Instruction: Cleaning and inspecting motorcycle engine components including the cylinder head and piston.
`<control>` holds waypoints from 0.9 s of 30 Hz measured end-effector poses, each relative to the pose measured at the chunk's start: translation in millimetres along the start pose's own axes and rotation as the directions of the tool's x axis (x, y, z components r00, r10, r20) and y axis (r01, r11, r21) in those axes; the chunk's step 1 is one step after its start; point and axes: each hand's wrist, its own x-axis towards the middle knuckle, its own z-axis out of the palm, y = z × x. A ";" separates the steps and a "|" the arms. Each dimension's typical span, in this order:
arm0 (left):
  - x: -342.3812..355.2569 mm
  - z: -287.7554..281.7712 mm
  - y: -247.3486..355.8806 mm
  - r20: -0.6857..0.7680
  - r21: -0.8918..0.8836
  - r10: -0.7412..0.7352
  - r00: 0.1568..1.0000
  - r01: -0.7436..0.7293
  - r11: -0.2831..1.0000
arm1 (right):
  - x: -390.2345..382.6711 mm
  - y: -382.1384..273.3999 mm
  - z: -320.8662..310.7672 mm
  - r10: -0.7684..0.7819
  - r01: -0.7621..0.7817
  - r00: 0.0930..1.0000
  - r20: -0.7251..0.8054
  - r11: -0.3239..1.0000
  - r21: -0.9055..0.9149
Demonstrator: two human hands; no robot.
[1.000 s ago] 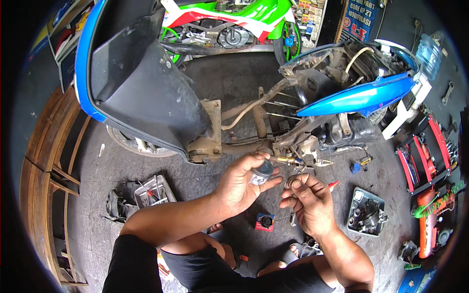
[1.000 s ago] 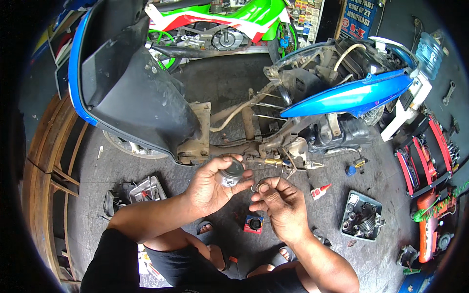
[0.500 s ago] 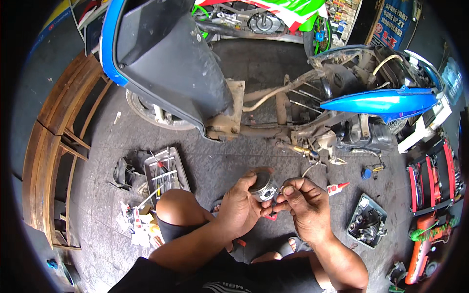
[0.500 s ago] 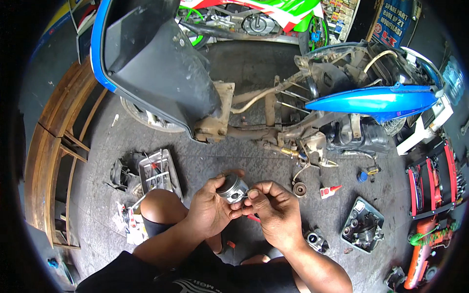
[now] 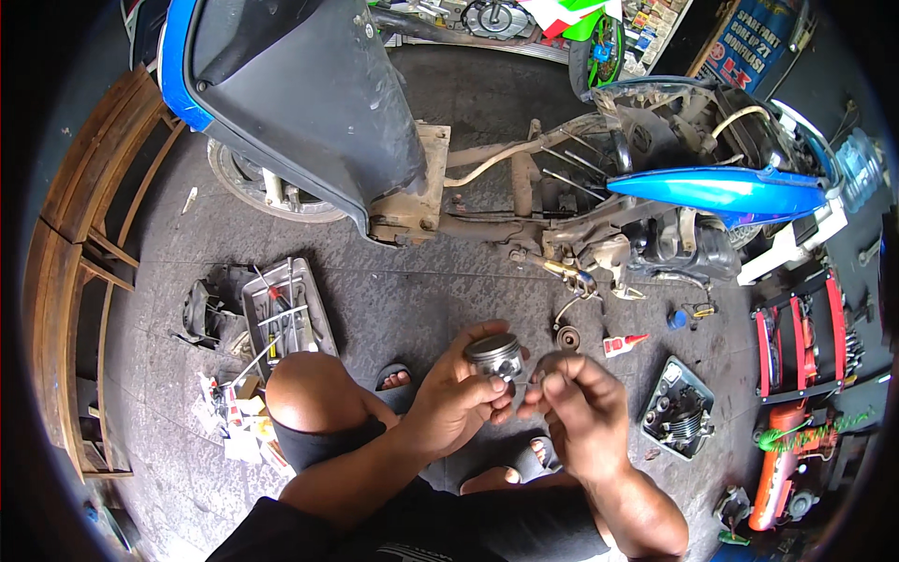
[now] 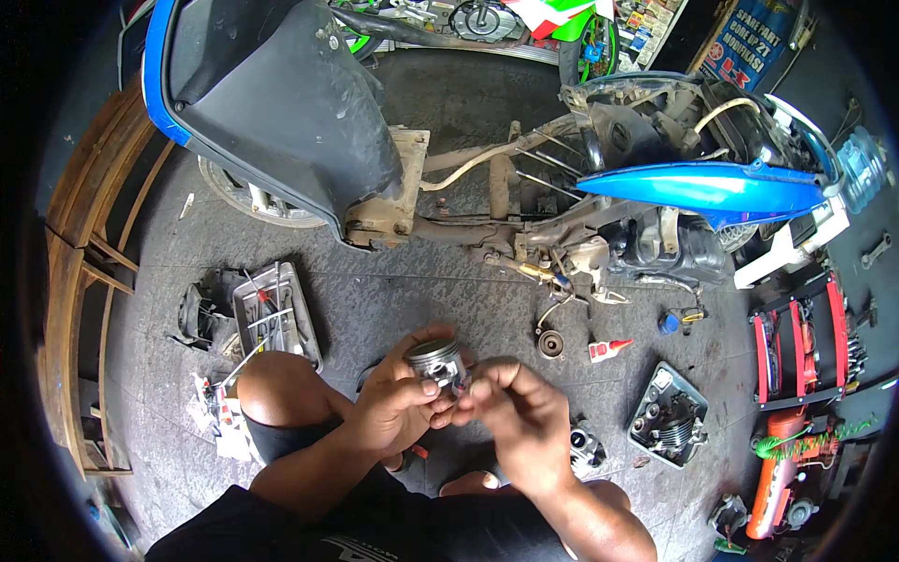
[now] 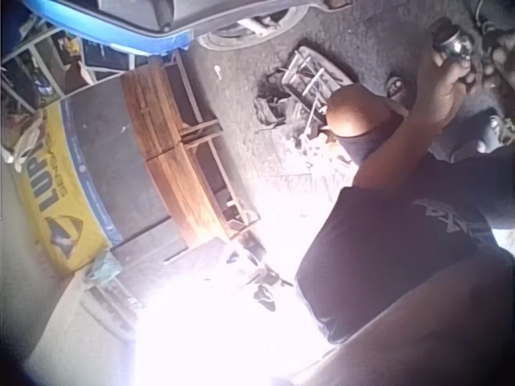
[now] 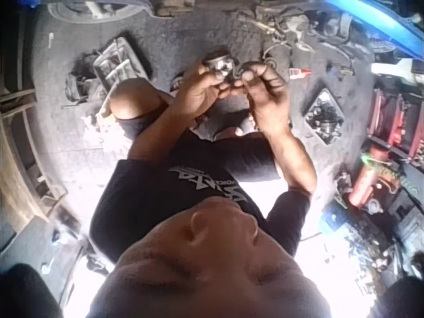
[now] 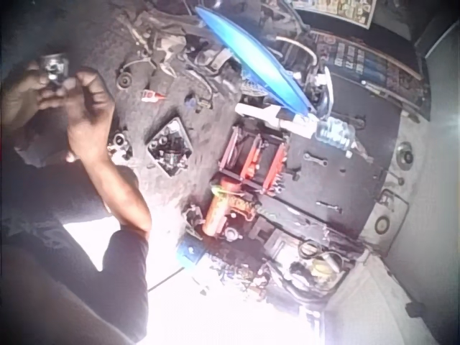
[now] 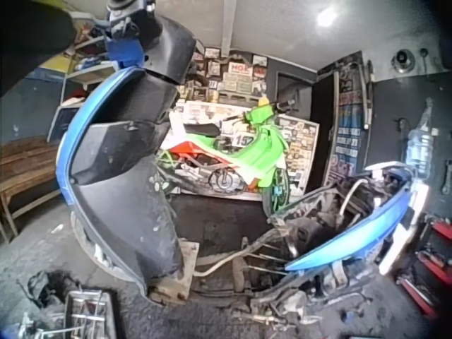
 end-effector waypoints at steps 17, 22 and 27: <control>-28.9 -1.9 -10.8 -0.348 0.015 0.009 0.937 -0.004 1.000 | 157.1 70.7 -41.4 0.013 -0.095 0.988 -0.156 0.842 -0.531; -34.8 -9.2 -2.8 -0.307 0.083 0.114 0.945 -0.092 0.992 | 242.8 118.1 -1.6 -0.185 0.072 0.982 -0.033 0.533 -0.843; -30.8 -1.9 20.8 -0.455 0.047 0.164 0.875 -0.161 0.986 | 284.4 138.7 34.7 -0.068 0.011 0.997 -0.047 0.671 -0.741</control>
